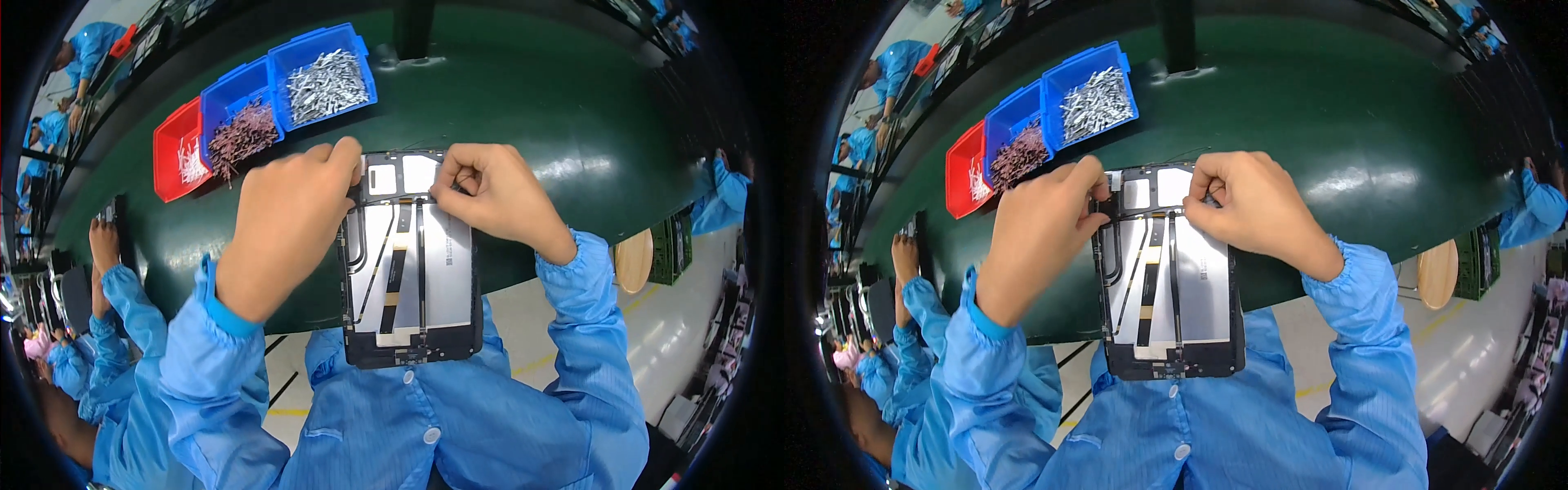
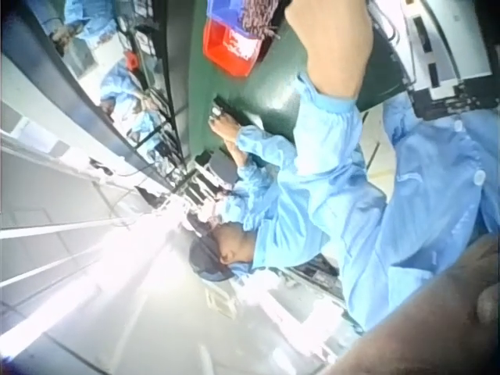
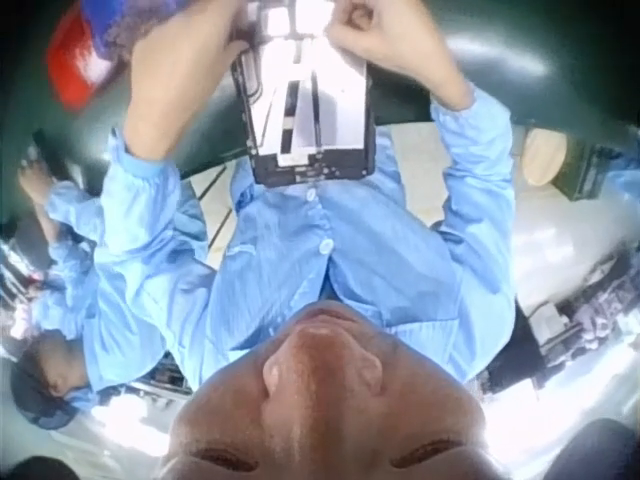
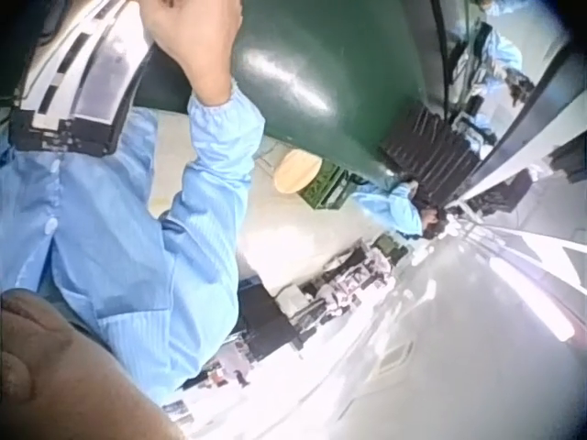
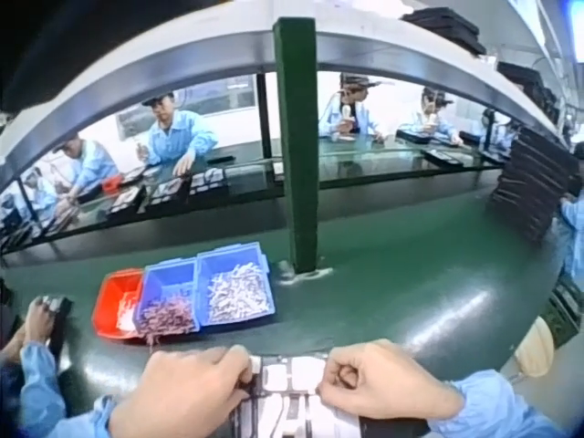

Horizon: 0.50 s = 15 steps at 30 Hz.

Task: The person assembles internal components, ribbon cables, and a battery into a tablet chassis by hand, taking parts from a tray and connecting them to electronic connectors.

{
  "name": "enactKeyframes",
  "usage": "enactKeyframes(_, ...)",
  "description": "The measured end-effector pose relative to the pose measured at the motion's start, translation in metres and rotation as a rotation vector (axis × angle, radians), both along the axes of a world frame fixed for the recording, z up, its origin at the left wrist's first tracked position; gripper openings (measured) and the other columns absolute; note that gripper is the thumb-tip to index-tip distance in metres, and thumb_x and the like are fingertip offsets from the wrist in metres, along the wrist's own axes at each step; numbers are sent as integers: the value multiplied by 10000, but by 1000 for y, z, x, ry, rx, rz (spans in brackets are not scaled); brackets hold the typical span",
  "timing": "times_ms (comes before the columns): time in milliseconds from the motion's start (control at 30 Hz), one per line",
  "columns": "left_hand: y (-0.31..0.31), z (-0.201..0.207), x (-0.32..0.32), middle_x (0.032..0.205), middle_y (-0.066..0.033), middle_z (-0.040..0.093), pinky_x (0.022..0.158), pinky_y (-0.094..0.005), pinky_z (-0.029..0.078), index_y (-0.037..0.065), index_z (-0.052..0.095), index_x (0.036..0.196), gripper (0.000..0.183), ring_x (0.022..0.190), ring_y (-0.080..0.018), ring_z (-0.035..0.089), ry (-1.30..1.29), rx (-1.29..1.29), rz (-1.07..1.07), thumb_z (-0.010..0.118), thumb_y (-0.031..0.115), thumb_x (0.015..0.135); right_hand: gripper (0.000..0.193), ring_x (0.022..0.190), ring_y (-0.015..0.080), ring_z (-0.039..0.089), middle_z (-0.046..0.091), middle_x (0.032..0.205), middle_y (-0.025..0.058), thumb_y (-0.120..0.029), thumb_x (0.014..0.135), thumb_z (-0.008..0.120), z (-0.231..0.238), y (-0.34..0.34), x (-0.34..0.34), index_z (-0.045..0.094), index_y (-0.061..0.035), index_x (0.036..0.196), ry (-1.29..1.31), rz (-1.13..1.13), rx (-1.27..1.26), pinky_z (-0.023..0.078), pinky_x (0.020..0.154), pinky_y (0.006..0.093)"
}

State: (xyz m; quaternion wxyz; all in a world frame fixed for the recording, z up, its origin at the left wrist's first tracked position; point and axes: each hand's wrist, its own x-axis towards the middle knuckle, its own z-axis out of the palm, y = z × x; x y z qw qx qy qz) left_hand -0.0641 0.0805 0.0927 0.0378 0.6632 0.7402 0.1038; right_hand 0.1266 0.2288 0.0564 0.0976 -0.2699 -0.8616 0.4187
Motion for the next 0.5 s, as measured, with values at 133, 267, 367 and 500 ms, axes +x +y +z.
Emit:
enactKeyframes(133, -9, -6, 14, 772, -61, 616, 576, -397, 495, 83, 593, 884, 214, 704, -271, 640, 107, 159, 33, 761, 89, 751, 91, 518, 51, 343, 402, 536, -33, -78, 745, 696, -10, -7, 11, 660, 5, 739, 123, -115, -75, 263, 482, 267)
enactKeyframes(267, -20, -16, 37, 753, -67, 590, 576, -385, 494, 73, 662, 860, 170, 686, -263, 628, 20, 232, 3, 777, 138, 753, 98, 523, 45, 336, 388, 534, -36, -82, 737, 694, -11, -4, 14, 651, 6, 738, 119, -125, -104, 256, 483, 263)
enactKeyframes(367, -33, -24, 58, 732, -74, 567, 546, -371, 477, 38, 733, 963, 309, 626, -249, 598, -170, 197, 113, 822, 242, 750, 129, 480, 104, 387, 428, 510, 4, -142, 700, 707, -7, -6, 9, 652, -28, 724, 50, -116, -75, 303, 478, 301)
enactKeyframes(500, -39, -33, 77, 689, -59, 524, 495, -341, 439, -3, 727, 1023, 356, 553, -188, 547, -276, 244, 225, 821, 235, 775, 136, 480, 99, 389, 435, 511, 4, -144, 695, 711, -9, -3, 6, 648, -26, 721, 65, -132, -91, 302, 475, 301)
